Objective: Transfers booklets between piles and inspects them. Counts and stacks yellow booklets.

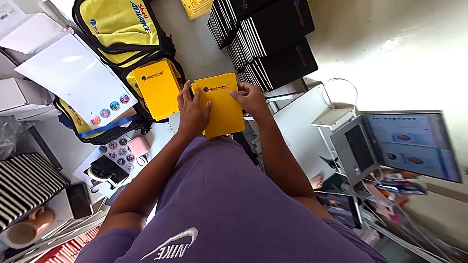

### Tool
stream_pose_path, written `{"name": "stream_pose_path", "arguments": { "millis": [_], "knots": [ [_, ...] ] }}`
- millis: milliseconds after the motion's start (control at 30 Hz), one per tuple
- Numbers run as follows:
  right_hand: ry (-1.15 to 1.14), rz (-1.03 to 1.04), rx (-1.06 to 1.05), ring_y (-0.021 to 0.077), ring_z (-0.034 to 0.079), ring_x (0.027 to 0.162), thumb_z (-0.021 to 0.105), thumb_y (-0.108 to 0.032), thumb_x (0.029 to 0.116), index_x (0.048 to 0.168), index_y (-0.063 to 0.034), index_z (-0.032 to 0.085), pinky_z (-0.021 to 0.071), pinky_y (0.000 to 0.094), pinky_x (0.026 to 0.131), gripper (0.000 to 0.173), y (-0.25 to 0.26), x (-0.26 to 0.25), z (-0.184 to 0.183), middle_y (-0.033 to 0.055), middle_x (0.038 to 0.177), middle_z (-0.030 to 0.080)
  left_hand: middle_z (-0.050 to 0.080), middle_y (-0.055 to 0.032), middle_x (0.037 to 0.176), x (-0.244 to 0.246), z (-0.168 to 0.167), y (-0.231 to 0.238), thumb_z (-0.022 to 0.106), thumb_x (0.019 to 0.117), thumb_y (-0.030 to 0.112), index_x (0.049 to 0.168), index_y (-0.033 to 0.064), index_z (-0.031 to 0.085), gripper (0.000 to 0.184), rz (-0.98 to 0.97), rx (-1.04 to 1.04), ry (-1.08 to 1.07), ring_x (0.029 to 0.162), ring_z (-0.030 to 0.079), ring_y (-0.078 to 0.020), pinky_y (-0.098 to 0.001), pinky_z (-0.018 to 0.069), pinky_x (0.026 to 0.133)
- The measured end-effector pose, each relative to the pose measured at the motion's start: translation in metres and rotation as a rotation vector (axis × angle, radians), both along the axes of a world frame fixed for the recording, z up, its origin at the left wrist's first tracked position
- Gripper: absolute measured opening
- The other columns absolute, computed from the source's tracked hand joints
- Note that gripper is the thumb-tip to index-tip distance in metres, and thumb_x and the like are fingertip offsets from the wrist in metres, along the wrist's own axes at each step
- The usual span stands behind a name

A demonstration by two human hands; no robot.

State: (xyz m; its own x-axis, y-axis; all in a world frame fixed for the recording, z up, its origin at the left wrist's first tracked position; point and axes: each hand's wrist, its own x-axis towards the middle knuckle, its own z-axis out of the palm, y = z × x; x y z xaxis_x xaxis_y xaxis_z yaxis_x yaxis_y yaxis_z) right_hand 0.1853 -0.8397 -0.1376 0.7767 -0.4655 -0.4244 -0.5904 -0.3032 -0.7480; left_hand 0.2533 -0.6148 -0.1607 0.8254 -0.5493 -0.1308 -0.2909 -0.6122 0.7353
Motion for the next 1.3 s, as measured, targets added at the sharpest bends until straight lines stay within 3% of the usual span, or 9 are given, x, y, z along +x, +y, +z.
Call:
{"name": "stream_pose_path", "arguments": {
  "millis": [167, 400, 533, 633, 700, 767, 900, 1167, 1300],
  "knots": [
    [-0.062, -0.145, 0.178, 0.022, 0.074, 0.091, 0.073, -0.018, 0.0969, 0.122, -0.0015, 0.069, 0.0639, 0.0404, 0.082, 0.031, -0.004, -0.006, -0.003, 0.014, 0.114, 0.072, 0.044, -0.017, 0.156, 0.003, -0.003, 0.006, 0.06, 0.1016, 0.03, 0.139, 0.005, 0.062, 0.045, 0.154, -0.251, 0.186, 0.135, 0.049, -0.0337, -0.0489, 0.0488, 0.104],
    [-0.267, -0.423, 0.37, 0.0185, 0.072, 0.089, 0.061, -0.014, 0.1029, 0.123, -0.0041, 0.06, 0.0641, 0.0396, 0.077, 0.023, -0.034, -0.026, 0.031, 0.0076, 0.105, 0.069, 0.064, -0.0121, 0.134, 0.021, 0.012, 0.024, 0.056, 0.1053, 0.027, 0.148, 0.004, 0.047, 0.049, 0.071, -0.509, 0.372, 0.119, 0.065, -0.0206, -0.0389, 0.0568, 0.098],
    [-0.38, -0.287, 0.438, 0.0185, 0.072, 0.095, 0.057, -0.011, 0.1044, 0.125, -0.0053, 0.059, 0.0643, 0.0393, 0.08, 0.022, -0.021, -0.015, 0.062, 0.0068, 0.109, 0.068, 0.066, -0.0127, 0.132, 0.028, 0.032, 0.017, 0.048, 0.1089, 0.025, 0.155, 0.0052, 0.036, 0.051, -0.163, -0.702, 0.66, 0.113, 0.069, -0.022, -0.0393, 0.0583, 0.097],
    [-0.38, -0.115, 0.5, 0.0211, 0.072, 0.098, 0.053, -0.016, 0.1073, 0.129, -0.0039, 0.06, 0.0647, 0.0416, 0.08, 0.025, 0.002, 0.001, 0.069, 0.0093, 0.111, 0.069, 0.073, -0.0112, 0.112, 0.03, 0.04, 0.015, 0.053, 0.1077, 0.013, 0.136, 0.0008, 0.054, 0.031, -0.122, -0.819, 0.669, 0.098, 0.073, -0.0199, -0.0381, 0.0634, 0.088],
    [-0.362, -0.068, 0.375, 0.0204, 0.071, 0.098, 0.054, -0.024, 0.1079, 0.126, -0.004, 0.063, 0.0634, 0.0399, 0.082, 0.029, 0.009, 0.007, 0.057, 0.0092, 0.113, 0.069, 0.074, -0.0081, 0.1, 0.037, 0.039, 0.023, 0.054, 0.1074, 0.013, 0.125, 0.0009, 0.061, 0.022, -0.018, -0.769, 0.566, 0.087, 0.075, -0.0173, -0.0356, 0.0654, 0.077],
    [-0.285, -0.029, 0.079, 0.0191, 0.069, 0.104, 0.064, -0.037, 0.1017, 0.129, -0.0076, 0.065, 0.0607, 0.0387, 0.087, 0.04, 0.006, 0.006, 0.034, 0.0082, 0.123, 0.068, 0.074, -0.0054, 0.096, 0.046, 0.034, 0.038, 0.051, 0.1092, 0.017, 0.125, 0.0033, 0.06, 0.023, 0.093, -0.685, 0.489, 0.081, 0.074, -0.0154, -0.0344, 0.0654, 0.071],
    [0.006, 0.089, -0.094, 0.03, 0.066, 0.115, 0.076, -0.056, 0.0869, 0.146, -0.0065, 0.052, 0.0569, 0.0527, 0.096, 0.081, -0.004, -0.011, -0.004, 0.0161, 0.139, 0.061, 0.074, -0.0025, 0.095, 0.074, 0.003, 0.076, 0.048, 0.1106, 0.023, 0.124, 0.0055, 0.06, 0.025, 0.328, -0.619, 0.382, 0.082, 0.074, -0.0136, -0.0354, 0.065, 0.073],
    [0.003, 0.027, 0.164, 0.0251, 0.074, 0.096, 0.081, -0.019, 0.0905, 0.147, -0.0107, 0.053, 0.0652, 0.045, 0.083, 0.063, 0.004, -0.017, -0.017, 0.0119, 0.138, 0.062, 0.07, -0.0102, 0.101, 0.116, -0.086, 0.111, 0.053, 0.1077, 0.031, 0.122, 0.0013, 0.061, 0.034, 0.588, -0.268, 0.245, 0.089, 0.071, -0.0135, -0.0368, 0.0599, 0.084],
    [0.001, -0.044, 0.207, 0.0254, 0.075, 0.092, 0.078, -0.012, 0.0922, 0.138, -0.0072, 0.06, 0.0659, 0.0437, 0.08, 0.049, -0.001, -0.015, -0.013, 0.0126, 0.132, 0.066, 0.065, -0.0239, 0.13, 0.113, -0.084, 0.099, 0.059, 0.1015, 0.035, 0.141, -0.0002, 0.053, 0.053, 0.615, 0.093, 0.102, 0.124, 0.062, -0.0352, -0.0552, 0.0467, 0.107]
  ]
}}
